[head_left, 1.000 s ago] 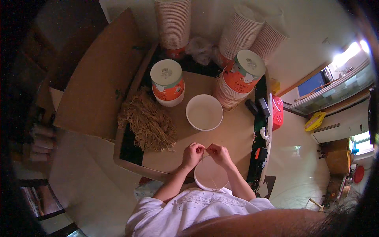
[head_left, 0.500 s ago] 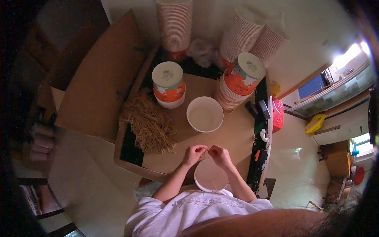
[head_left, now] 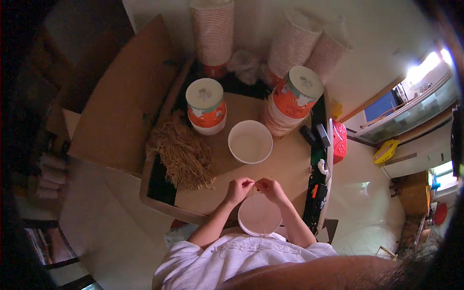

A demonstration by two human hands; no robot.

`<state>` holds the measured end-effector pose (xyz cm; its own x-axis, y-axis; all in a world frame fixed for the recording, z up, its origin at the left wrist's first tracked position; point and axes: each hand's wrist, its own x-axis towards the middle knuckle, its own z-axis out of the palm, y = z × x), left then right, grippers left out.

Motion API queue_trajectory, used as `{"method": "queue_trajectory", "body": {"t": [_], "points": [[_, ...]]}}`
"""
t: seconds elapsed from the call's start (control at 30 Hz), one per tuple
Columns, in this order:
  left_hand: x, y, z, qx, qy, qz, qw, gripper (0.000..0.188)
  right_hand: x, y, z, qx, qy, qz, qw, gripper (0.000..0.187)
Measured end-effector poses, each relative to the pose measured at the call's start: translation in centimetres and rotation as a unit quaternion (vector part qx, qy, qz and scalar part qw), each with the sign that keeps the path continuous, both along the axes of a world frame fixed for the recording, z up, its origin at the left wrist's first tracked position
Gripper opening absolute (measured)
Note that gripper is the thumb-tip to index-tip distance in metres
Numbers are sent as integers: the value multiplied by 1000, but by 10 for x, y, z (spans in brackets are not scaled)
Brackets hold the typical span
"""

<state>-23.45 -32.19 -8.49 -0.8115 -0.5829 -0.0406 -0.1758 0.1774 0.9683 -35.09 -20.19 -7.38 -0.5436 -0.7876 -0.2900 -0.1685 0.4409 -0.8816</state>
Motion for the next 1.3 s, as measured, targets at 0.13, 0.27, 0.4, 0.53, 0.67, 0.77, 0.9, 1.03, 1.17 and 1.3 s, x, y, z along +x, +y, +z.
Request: {"method": "queue_trajectory", "body": {"t": [0.13,0.27,0.4,0.53,0.67,0.77,0.9,1.03,1.17,1.3], "points": [[-3,2,-1,-12,25,15,1000,9,-5,-4,-3,16,-69,9,997,9],[-6,3,-1,-95,18,33,995,8,-6,-7,1,36,-70,1,997,9],[-12,12,-5,-155,16,68,985,8,-7,-7,3,52,-43,-1,998,9],[-13,5,-6,-108,32,49,992,9,-9,-4,-1,5,-156,-45,987,10],[-15,5,-8,-35,38,28,998,10,-18,-3,-6,-11,-126,-14,992,11],[-14,5,-23,63,11,5,998,9,-19,-8,2,-6,-109,-20,994,12],[-17,6,-17,143,-10,-6,990,7,-25,-2,5,-22,-155,9,988,12],[-13,5,-17,37,11,27,999,9,-26,7,-6,-23,-232,43,971,13],[6,1,-30,-8,1,100,995,10,-27,15,9,41,-168,101,980,16],[10,-1,-19,24,-4,2,1000,10,-27,22,1,54,-204,94,973,15]]}}
